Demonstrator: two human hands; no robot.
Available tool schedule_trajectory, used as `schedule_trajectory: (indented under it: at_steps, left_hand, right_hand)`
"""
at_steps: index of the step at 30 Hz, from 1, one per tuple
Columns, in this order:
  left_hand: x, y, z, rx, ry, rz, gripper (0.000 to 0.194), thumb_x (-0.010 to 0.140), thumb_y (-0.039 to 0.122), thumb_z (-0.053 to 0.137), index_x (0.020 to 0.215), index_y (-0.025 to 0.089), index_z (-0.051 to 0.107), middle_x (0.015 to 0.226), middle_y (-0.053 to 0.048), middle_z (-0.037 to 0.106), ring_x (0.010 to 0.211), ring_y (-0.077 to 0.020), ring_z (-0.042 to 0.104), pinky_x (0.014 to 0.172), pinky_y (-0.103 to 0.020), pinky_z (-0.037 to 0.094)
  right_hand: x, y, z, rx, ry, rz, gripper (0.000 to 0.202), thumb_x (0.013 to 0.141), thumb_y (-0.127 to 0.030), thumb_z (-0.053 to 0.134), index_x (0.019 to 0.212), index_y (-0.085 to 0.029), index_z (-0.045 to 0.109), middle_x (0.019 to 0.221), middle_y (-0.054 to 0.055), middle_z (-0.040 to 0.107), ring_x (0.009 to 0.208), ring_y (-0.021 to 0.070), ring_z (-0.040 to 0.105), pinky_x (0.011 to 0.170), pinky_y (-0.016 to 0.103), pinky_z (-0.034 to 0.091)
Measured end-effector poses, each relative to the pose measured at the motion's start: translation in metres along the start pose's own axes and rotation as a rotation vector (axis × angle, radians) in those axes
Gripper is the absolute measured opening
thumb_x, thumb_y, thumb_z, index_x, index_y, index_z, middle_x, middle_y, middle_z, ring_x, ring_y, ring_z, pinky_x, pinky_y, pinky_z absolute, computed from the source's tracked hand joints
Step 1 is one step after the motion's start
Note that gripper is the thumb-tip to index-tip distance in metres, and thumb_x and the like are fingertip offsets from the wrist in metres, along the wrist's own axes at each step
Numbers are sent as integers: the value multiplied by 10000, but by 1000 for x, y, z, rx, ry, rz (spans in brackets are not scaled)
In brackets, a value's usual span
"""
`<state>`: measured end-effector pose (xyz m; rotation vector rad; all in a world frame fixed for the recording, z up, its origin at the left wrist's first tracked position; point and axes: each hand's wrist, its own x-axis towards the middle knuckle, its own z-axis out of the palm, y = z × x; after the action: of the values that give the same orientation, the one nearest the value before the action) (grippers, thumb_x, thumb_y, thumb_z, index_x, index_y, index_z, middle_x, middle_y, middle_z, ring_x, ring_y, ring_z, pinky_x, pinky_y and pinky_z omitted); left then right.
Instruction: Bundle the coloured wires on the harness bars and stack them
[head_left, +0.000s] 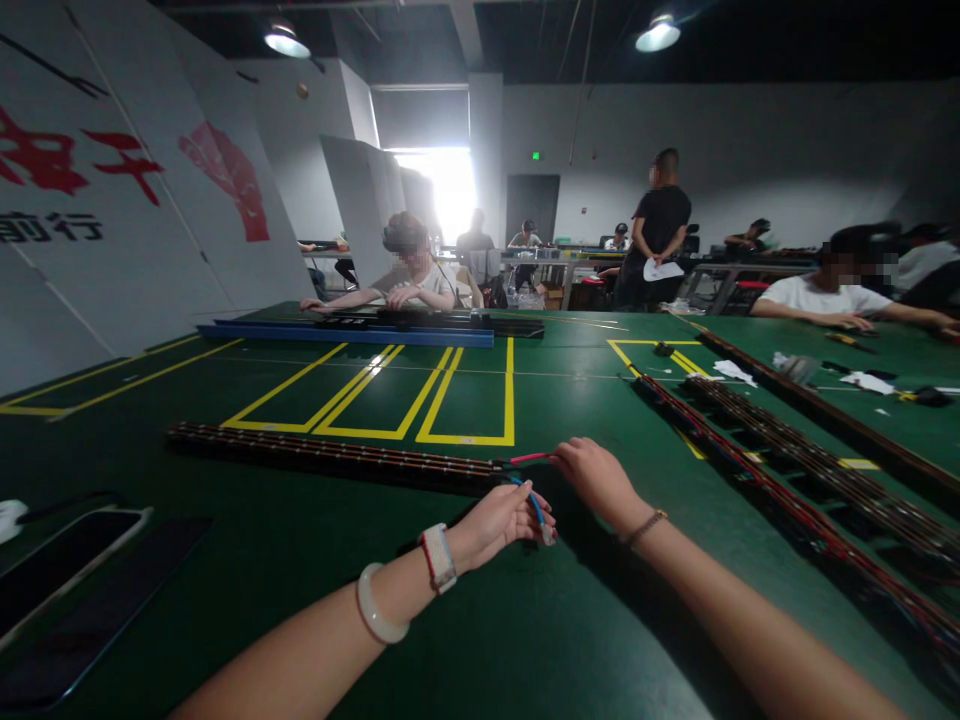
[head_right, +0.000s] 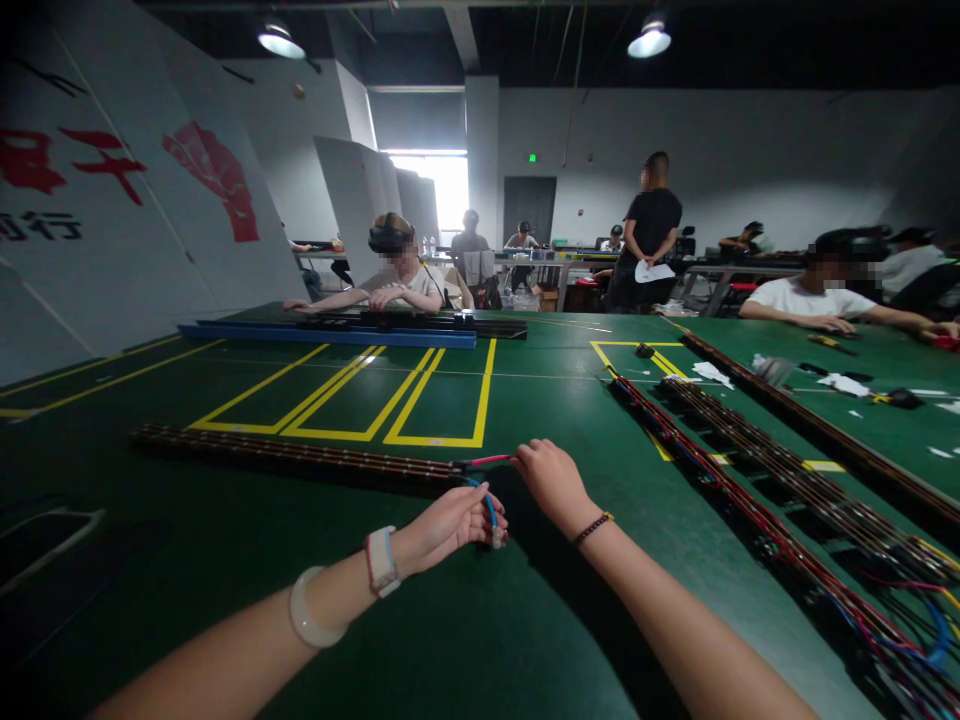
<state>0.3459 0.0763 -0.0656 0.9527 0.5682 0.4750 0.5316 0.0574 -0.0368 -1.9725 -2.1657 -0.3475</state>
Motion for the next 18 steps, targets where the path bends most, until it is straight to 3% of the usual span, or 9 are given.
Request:
schedule_trajectory:
  at_steps: [7,11,18]
  left_hand:
    - [-2,2,3,14,-18,-2,330,916,385,435,868,74,535,839,-144,656,767,-195,668,772,-330,502]
    - [-6,7,6,67,-2,-43,304,930,373,400,884,92,505,860,-138,650,794,-196,671,783,-337,494]
    - [-10,16,4,331,42,-104,349,904,458,395,880,123,487,679,-21,580,524,-111,574,570,-268,465]
  right_hand:
    - [-1,19,38,214,113,-194,283,943,-352,456,959,-206,698,901,64,616,855,160,530,767,275,394]
    - [0,21,47,335,129,-204,299,941,-362,453,1024,-195,688,952,77,616,885,167,532,776,292,423]
    - [0,22,48,364,129,-212,307,939,-367,455,1046,-193,684,943,81,625,892,175,531,795,310,427]
